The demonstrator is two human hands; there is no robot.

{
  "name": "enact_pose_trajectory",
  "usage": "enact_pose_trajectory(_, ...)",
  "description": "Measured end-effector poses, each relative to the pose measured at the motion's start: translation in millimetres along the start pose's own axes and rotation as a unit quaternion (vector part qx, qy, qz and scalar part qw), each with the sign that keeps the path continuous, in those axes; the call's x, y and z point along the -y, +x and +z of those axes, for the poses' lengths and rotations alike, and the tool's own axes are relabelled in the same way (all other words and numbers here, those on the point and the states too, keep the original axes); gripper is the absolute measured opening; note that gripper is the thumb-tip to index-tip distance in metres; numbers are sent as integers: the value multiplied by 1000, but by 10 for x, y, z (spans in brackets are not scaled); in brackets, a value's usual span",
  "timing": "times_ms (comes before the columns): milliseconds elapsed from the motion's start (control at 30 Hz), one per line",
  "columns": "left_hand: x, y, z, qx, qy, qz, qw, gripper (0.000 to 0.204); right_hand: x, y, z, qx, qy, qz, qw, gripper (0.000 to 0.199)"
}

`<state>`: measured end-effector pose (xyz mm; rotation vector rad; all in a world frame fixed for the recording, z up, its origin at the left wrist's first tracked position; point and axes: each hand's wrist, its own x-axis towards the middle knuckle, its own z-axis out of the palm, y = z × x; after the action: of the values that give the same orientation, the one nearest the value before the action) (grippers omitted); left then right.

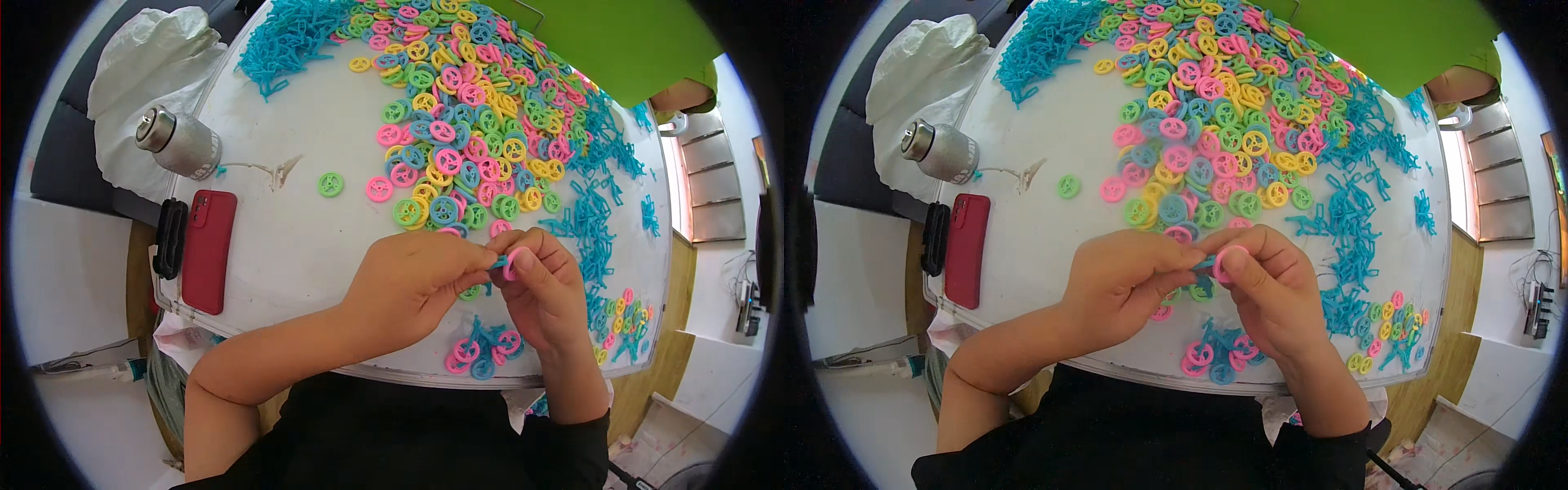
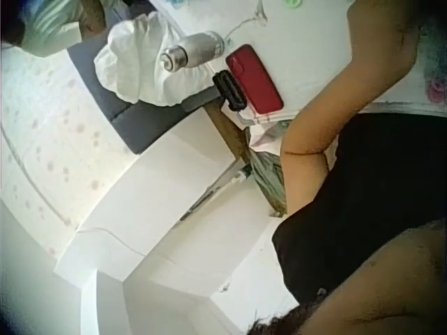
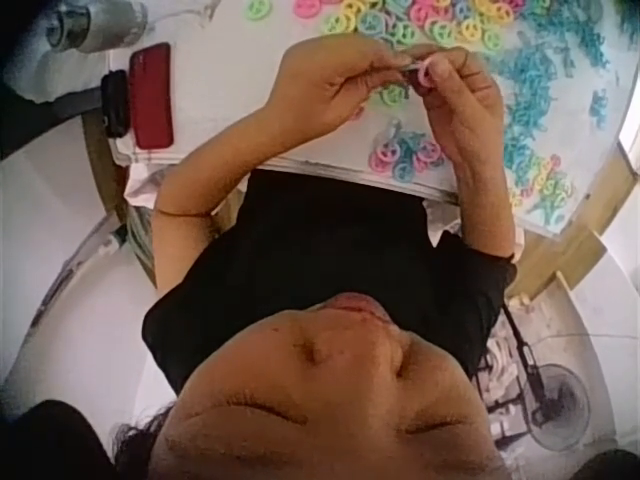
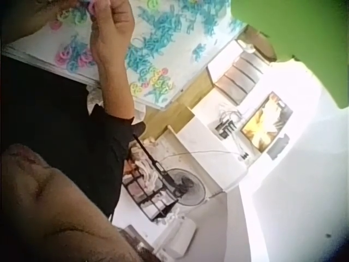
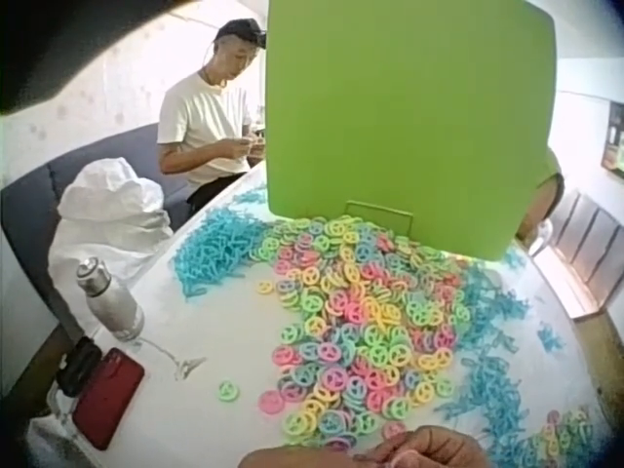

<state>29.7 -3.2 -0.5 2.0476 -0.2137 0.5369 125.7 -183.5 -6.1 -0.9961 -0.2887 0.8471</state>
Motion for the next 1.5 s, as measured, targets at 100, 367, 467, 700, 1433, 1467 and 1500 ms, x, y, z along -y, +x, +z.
enact_pose_trajectory(100, -45, -16, 9, 29, -116, -131, 984, 16, 18, 12, 2, 26, -36, -26, 999, 14)
enact_pose_trajectory(367, 17, -62, 85, 14, -9, -5, 1000, 17, 21, -20, 42, -13, -44, -6, 999, 12)
enact_pose_trajectory(467, -6, -52, 93, -17, 29, -1, 999, 18, 65, -19, 62, -35, -64, 5, 997, 12)
enact_pose_trajectory(700, 32, 15, 10, 23, -3, 2, 1000, 18, 101, -84, 97, -66, -229, -86, 967, 26)
enact_pose_trajectory(1433, -15, -8, -32, 9, -75, -62, 995, 12, 228, -125, 142, 2, -72, 11, 997, 37)
enact_pose_trajectory(1467, -23, -10, -27, -1, -104, -103, 989, 12, 218, -137, 205, -22, -135, -64, 988, 37)
enact_pose_trajectory(1500, -13, -3, -21, 0, -109, -102, 989, 12, 239, -100, 148, -25, -139, -64, 988, 37)
